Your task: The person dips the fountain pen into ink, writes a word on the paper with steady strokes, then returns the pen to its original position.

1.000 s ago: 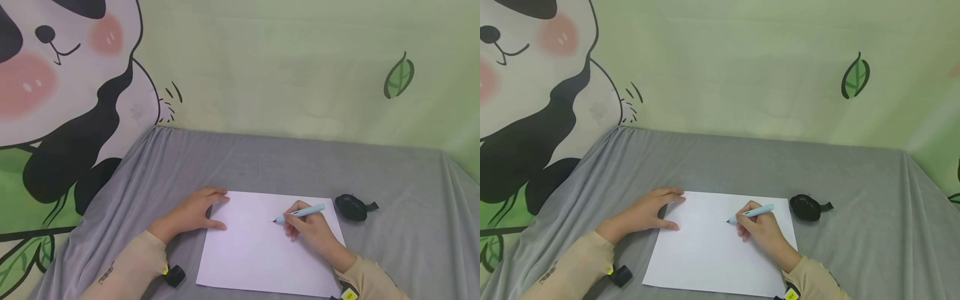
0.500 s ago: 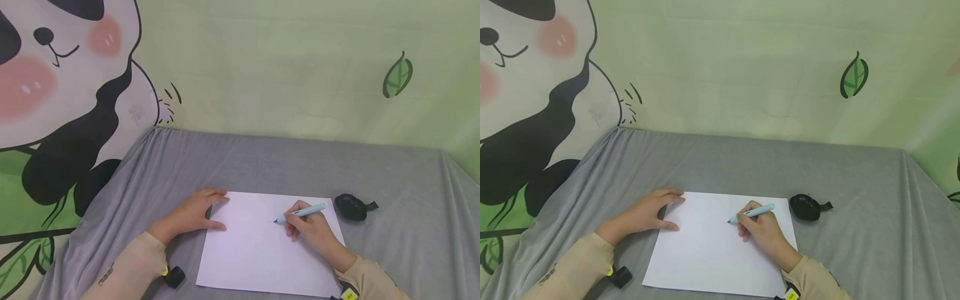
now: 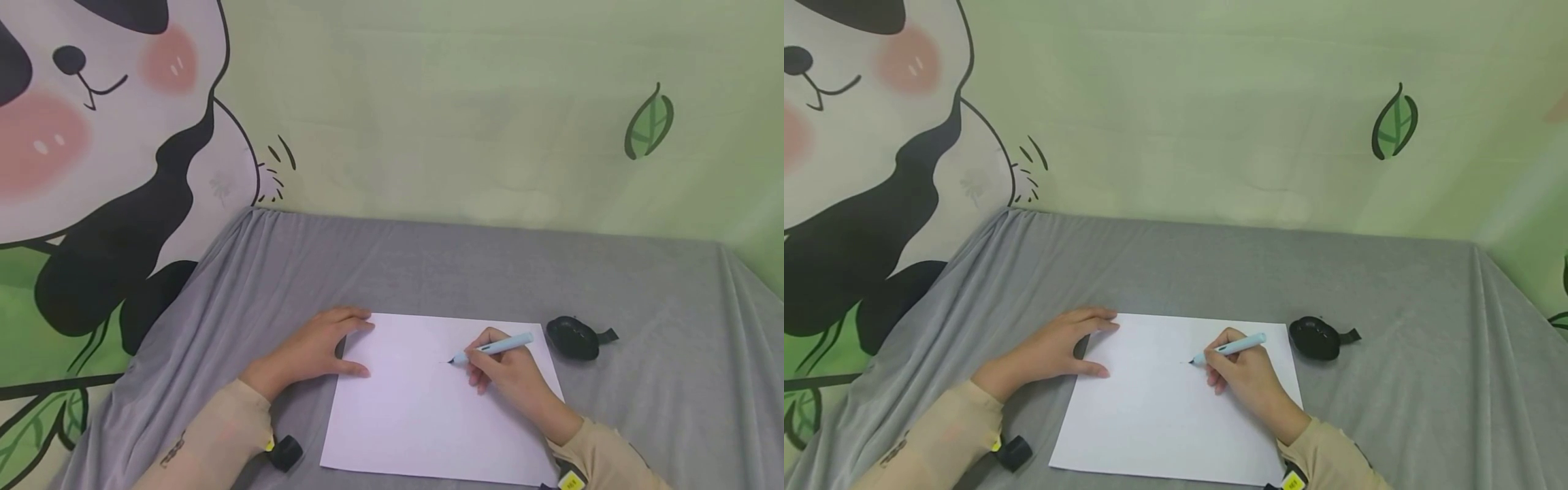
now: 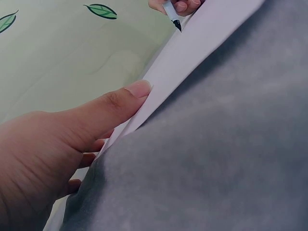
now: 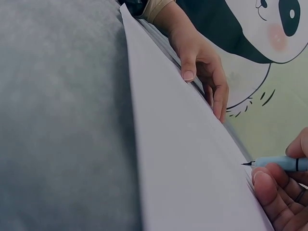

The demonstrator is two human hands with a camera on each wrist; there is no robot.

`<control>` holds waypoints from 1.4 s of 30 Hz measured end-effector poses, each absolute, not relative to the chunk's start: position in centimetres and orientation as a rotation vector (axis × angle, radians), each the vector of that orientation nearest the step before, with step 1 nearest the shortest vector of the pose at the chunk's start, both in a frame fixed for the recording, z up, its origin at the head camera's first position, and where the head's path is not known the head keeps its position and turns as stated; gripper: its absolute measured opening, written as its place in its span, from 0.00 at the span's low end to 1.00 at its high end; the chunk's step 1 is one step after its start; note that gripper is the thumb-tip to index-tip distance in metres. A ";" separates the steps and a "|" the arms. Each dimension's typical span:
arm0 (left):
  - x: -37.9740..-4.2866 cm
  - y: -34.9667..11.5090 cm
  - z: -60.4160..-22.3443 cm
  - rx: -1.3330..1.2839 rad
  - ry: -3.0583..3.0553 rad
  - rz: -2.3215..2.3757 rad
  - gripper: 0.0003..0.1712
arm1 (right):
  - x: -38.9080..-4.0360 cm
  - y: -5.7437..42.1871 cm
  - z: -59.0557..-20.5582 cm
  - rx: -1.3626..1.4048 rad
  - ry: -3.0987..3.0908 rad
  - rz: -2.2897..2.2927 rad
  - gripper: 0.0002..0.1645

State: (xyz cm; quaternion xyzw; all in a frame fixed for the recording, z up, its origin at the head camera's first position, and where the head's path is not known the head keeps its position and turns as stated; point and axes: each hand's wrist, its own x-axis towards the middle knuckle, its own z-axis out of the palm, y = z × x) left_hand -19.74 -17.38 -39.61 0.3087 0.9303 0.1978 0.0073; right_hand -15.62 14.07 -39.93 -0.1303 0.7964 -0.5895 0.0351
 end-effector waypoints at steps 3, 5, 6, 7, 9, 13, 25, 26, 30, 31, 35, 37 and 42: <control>-19.7 -17.4 -39.6 0.967 2.911 0.618 0.41 | -15.6 14.1 -40.0 -0.407 2.447 -1.809 0.08; -19.7 -17.4 -39.6 0.963 2.907 0.619 0.41 | -15.6 14.1 -40.0 -0.411 2.441 -1.814 0.07; -19.7 -17.4 -39.6 0.967 2.908 0.615 0.41 | -15.6 14.1 -40.0 -0.412 2.439 -1.815 0.07; -19.7 -17.4 -39.6 0.970 2.909 0.609 0.41 | -15.6 14.1 -40.0 -0.412 2.437 -1.816 0.07; -19.7 -17.4 -39.5 0.967 2.905 0.606 0.41 | -15.6 14.1 -40.0 -0.413 2.437 -1.816 0.07; -19.7 -17.4 -39.6 0.968 2.906 0.601 0.41 | -15.6 14.1 -39.9 -0.398 2.442 -1.815 0.07; -19.8 -17.4 -39.7 0.977 2.909 0.621 0.41 | -15.6 14.1 -39.8 -0.334 2.453 -1.815 0.07; -19.8 -17.4 -39.8 0.978 2.910 0.621 0.41 | -15.6 14.1 -39.8 -0.330 2.450 -1.819 0.07; -19.8 -17.4 -39.7 0.975 2.907 0.627 0.41 | -15.5 14.1 -39.8 -0.323 2.454 -1.816 0.07; -19.8 -17.4 -39.7 0.975 2.906 0.628 0.41 | -15.5 14.1 -39.8 -0.320 2.453 -1.817 0.07; -19.7 -17.4 -39.6 0.973 2.908 0.621 0.42 | -15.5 14.1 -39.7 -0.312 2.452 -1.817 0.08; -19.7 -17.4 -39.6 0.975 2.910 0.618 0.42 | -15.5 14.1 -39.8 -0.308 2.449 -1.820 0.08; -19.7 -17.4 -39.6 0.980 2.912 0.619 0.41 | -15.6 14.1 -39.8 -0.303 2.440 -1.832 0.08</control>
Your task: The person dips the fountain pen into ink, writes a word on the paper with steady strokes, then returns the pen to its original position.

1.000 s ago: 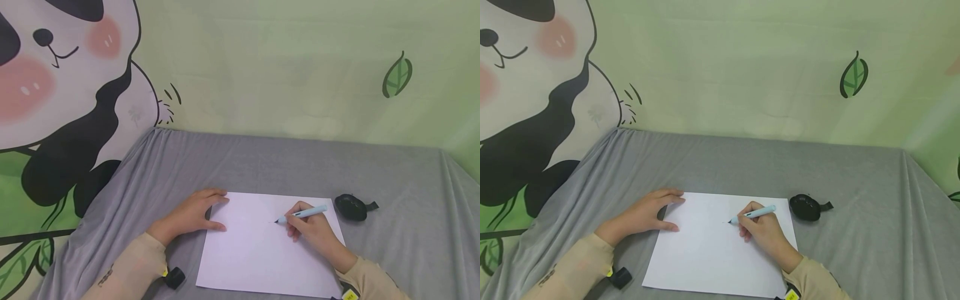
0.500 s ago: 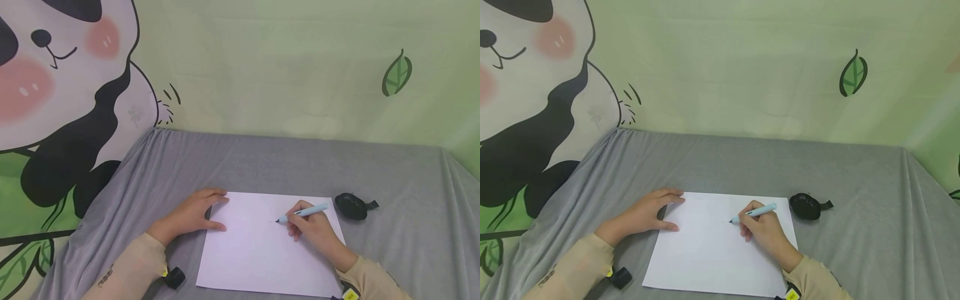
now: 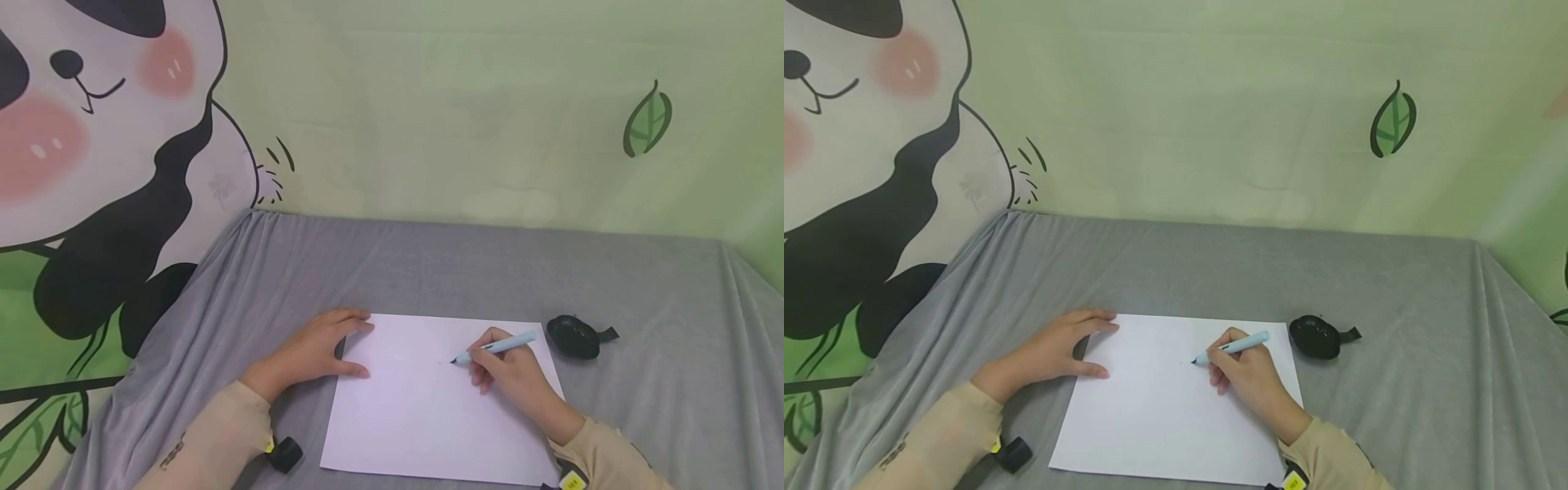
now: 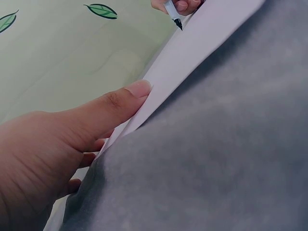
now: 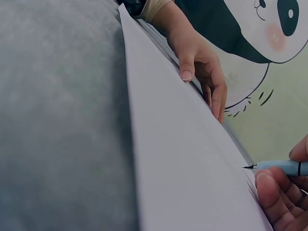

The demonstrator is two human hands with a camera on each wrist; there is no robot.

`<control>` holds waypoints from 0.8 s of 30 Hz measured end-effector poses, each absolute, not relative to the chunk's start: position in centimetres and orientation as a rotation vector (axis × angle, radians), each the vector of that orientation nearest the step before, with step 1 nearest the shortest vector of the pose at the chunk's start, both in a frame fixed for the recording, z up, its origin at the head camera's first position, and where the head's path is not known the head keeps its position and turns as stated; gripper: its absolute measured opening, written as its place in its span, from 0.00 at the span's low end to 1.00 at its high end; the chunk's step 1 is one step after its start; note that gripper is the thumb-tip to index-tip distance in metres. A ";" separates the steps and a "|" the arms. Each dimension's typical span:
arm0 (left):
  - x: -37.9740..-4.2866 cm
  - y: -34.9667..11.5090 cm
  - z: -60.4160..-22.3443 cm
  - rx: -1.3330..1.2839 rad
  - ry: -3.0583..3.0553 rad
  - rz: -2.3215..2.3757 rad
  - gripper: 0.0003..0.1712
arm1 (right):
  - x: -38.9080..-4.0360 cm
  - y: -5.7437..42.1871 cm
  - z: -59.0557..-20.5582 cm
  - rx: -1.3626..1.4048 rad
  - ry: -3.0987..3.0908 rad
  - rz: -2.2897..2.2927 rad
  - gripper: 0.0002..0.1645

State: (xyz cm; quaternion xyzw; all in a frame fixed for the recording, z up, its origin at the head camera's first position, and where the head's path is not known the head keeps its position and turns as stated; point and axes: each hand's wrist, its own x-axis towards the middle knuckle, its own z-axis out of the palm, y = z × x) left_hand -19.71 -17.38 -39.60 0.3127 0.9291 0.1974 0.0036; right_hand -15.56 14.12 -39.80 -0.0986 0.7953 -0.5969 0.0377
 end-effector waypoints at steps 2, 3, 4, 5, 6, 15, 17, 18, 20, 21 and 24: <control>-19.7 -17.4 -39.6 0.979 2.912 0.619 0.41 | -15.6 14.1 -39.8 -0.296 2.439 -1.832 0.08; -19.7 -17.4 -39.6 0.979 2.911 0.619 0.41 | -15.6 14.1 -39.8 -0.292 2.439 -1.832 0.08; -19.7 -17.4 -39.6 0.979 2.910 0.619 0.41 | -15.6 14.2 -39.8 -0.289 2.440 -1.831 0.08; -19.7 -17.4 -39.6 0.978 2.910 0.619 0.41 | -15.6 14.2 -39.7 -0.285 2.440 -1.829 0.08; -19.7 -17.4 -39.6 0.977 2.910 0.619 0.42 | -15.6 14.2 -39.7 -0.282 2.442 -1.827 0.08; -19.8 -17.4 -39.6 0.977 2.914 0.613 0.41 | -15.4 14.3 -39.4 -0.236 2.464 -1.812 0.09; -19.8 -17.4 -39.6 0.981 2.912 0.619 0.41 | -15.4 14.3 -39.4 -0.220 2.470 -1.809 0.09; -19.8 -17.4 -39.6 0.982 2.911 0.620 0.41 | -15.4 14.4 -39.4 -0.215 2.473 -1.809 0.09; -19.7 -17.4 -39.6 0.985 2.911 0.619 0.41 | -15.5 14.4 -39.5 -0.191 2.478 -1.805 0.08; -19.7 -17.4 -39.6 0.985 2.912 0.619 0.41 | -15.5 14.4 -39.5 -0.181 2.483 -1.802 0.08; -19.7 -17.4 -39.6 0.988 2.913 0.624 0.41 | -15.5 14.4 -39.5 -0.156 2.501 -1.785 0.07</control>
